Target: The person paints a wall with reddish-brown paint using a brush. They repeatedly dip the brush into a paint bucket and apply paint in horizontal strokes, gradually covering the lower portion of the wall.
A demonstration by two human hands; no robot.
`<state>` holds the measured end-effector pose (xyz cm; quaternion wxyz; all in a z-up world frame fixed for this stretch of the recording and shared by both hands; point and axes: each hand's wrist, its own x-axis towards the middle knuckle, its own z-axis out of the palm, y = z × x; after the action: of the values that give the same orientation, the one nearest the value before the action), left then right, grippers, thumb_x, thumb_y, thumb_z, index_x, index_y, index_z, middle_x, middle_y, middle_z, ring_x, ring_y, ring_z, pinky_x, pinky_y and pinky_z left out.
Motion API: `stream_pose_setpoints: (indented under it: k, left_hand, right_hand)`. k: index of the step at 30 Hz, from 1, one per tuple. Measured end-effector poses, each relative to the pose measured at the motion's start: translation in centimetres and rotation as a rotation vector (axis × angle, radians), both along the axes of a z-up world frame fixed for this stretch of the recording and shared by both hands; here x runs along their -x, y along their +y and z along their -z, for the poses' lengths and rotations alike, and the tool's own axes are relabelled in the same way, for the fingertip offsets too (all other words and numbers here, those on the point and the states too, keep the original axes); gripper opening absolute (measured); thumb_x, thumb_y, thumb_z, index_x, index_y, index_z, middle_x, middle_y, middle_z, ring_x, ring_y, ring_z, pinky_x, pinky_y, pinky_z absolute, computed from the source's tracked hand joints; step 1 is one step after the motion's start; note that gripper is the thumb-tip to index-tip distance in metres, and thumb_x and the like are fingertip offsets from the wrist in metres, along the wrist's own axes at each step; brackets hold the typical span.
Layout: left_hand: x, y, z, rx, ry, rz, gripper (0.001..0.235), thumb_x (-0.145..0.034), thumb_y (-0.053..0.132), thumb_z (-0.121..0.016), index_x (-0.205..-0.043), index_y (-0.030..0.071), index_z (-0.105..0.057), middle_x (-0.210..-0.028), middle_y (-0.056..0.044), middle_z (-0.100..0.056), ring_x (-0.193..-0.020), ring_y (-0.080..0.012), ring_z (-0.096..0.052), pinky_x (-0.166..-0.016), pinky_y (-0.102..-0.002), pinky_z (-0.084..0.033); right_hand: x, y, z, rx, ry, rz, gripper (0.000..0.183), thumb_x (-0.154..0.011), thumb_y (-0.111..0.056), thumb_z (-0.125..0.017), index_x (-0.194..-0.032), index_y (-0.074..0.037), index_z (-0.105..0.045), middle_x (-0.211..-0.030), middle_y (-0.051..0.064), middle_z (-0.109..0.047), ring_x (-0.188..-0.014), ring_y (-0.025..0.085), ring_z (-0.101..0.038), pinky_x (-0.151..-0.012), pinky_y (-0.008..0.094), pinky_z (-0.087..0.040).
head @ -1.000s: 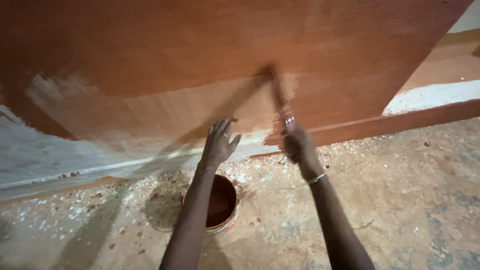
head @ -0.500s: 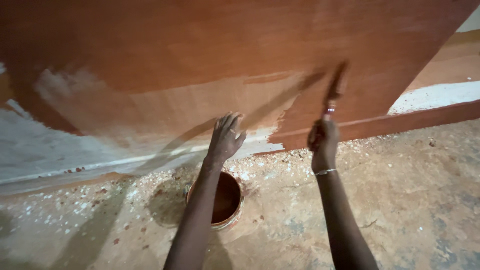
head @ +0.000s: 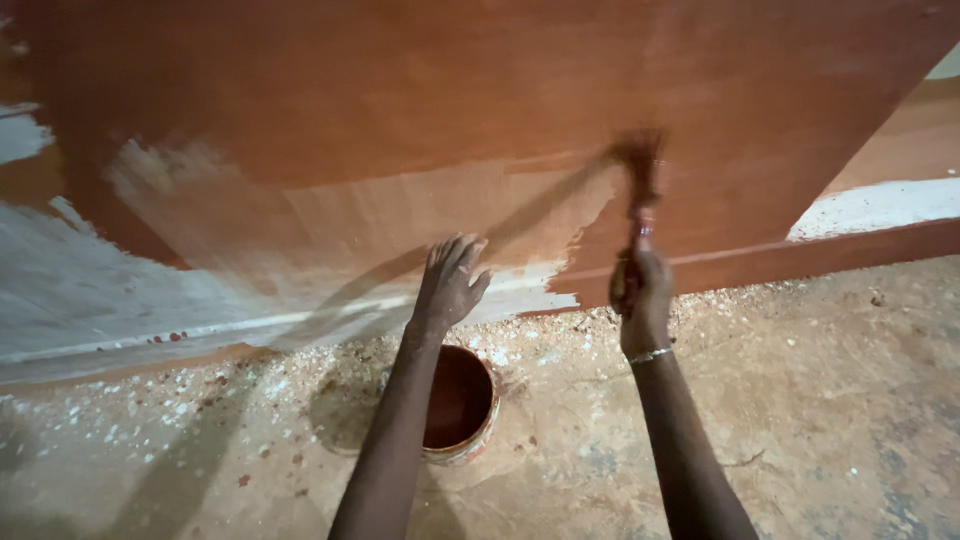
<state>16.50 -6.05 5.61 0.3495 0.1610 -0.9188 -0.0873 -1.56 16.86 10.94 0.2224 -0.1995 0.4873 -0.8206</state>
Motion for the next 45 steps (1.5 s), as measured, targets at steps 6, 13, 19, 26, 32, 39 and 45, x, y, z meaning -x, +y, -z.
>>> stream_pose_setpoints:
  k: [6, 13, 19, 26, 32, 39, 45]
  left_hand:
    - [-0.9, -0.4, -0.2, -0.020, -0.013, -0.013, 0.050, -0.089, 0.027, -0.074, -0.132, 0.005, -0.060, -0.138, -0.016, -0.059, -0.135, -0.0363, -0.050, -0.115, -0.055, -0.034]
    - [-4.6, -4.0, 3.0, -0.040, -0.222, -0.132, 0.059, -0.091, 0.038, -0.071, -0.137, 0.004, -0.058, -0.137, -0.019, -0.061, -0.133, -0.0355, -0.052, -0.112, -0.057, -0.034]
    - [-12.2, -8.7, 9.4, -0.541, -0.502, -0.178, 0.063, -0.091, 0.049, -0.069, -0.138, 0.008, -0.058, -0.132, -0.017, -0.067, -0.121, -0.0355, -0.064, -0.104, -0.045, -0.049]
    - [-21.9, -10.5, 17.3, -1.055, -0.626, -0.107, 0.070, -0.088, 0.050, -0.067, -0.144, 0.010, -0.053, -0.138, -0.010, -0.060, -0.123, -0.0283, -0.062, -0.106, -0.045, -0.050]
    - [-23.0, -7.9, 14.2, -1.280, -0.849, -0.132, 0.074, -0.091, 0.069, -0.048, -0.142, 0.017, -0.060, -0.127, -0.013, -0.073, -0.118, -0.0283, -0.066, -0.104, -0.048, -0.048]
    - [-21.2, -6.0, 12.4, -1.439, -0.508, -0.218, 0.074, -0.080, 0.064, -0.068, -0.123, 0.003, -0.072, -0.123, -0.018, -0.075, -0.115, -0.0326, -0.071, -0.103, -0.044, -0.056]
    - [-19.3, -7.0, 11.9, -1.281, -0.796, -0.102, 0.081, -0.088, 0.072, -0.050, -0.128, 0.005, -0.071, -0.132, -0.017, -0.071, -0.120, -0.0320, -0.067, -0.106, -0.047, -0.050]
  right_hand:
    - [-2.0, -1.5, -0.6, 0.007, -0.031, -0.061, 0.026, -0.107, -0.031, -0.054, -0.092, -0.010, -0.058, -0.058, -0.007, -0.043, -0.042, 0.005, -0.036, -0.036, 0.024, -0.025]
    - [-8.4, -2.7, -2.2, -0.255, 0.130, -0.568, 0.033, -0.104, -0.037, -0.055, -0.095, -0.006, -0.061, -0.052, -0.005, -0.037, -0.039, 0.006, -0.029, -0.035, 0.024, -0.023]
    - [-7.5, 0.0, -3.8, -0.515, 0.448, -0.563, 0.025, -0.098, -0.032, -0.064, -0.102, -0.008, -0.063, -0.052, -0.002, -0.042, -0.043, 0.008, -0.041, -0.039, 0.026, -0.032]
    - [-6.4, 1.1, -0.9, -0.860, 1.333, -0.639, 0.035, -0.094, -0.049, -0.066, -0.106, -0.016, -0.075, -0.082, 0.008, -0.076, -0.072, 0.028, -0.074, -0.066, 0.042, -0.058]
    - [-11.7, -3.8, 5.1, -1.211, 1.537, -0.765, 0.038, -0.095, -0.059, -0.059, -0.104, -0.024, -0.072, -0.080, 0.015, -0.073, -0.077, 0.037, -0.072, -0.071, 0.050, -0.057]
    - [-15.2, -8.2, 10.9, -1.141, 1.823, -0.781, 0.018, -0.089, -0.037, -0.062, -0.095, -0.025, -0.074, -0.084, 0.007, -0.075, -0.081, 0.030, -0.075, -0.070, 0.048, -0.059]
    - [-15.2, -9.3, 10.3, -1.199, 1.765, -0.805, 0.031, -0.086, -0.052, -0.065, -0.099, -0.025, -0.073, -0.085, 0.010, -0.073, -0.080, 0.033, -0.073, -0.069, 0.047, -0.059]
